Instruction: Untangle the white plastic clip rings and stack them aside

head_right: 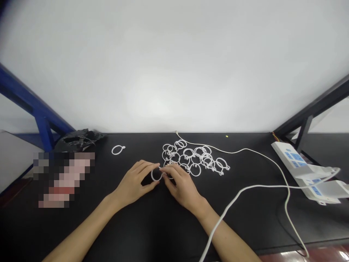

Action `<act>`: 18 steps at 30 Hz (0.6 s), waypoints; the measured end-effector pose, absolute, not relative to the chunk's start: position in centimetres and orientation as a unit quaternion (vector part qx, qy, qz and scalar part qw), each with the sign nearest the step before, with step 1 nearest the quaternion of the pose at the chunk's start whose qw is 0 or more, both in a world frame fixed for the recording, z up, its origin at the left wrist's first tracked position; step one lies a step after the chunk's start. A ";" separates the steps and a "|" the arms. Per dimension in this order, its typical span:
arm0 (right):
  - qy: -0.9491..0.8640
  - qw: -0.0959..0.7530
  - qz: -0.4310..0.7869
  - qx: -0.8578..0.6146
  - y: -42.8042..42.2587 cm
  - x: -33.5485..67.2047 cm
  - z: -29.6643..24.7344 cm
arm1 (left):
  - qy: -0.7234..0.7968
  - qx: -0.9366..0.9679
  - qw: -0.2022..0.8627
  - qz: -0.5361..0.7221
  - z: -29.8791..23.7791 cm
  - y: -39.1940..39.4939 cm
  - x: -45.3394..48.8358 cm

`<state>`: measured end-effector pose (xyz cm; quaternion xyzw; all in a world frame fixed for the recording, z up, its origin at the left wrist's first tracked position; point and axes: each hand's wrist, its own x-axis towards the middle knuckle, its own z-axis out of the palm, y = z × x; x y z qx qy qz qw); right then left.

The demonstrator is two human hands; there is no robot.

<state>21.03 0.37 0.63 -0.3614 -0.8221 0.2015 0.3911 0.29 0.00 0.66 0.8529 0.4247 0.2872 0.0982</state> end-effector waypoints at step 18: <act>-0.813 0.379 0.237 -0.373 0.1 20.8 0.4 | 0.441 0.840 0.132 0.288 0.8 -0.4 0.5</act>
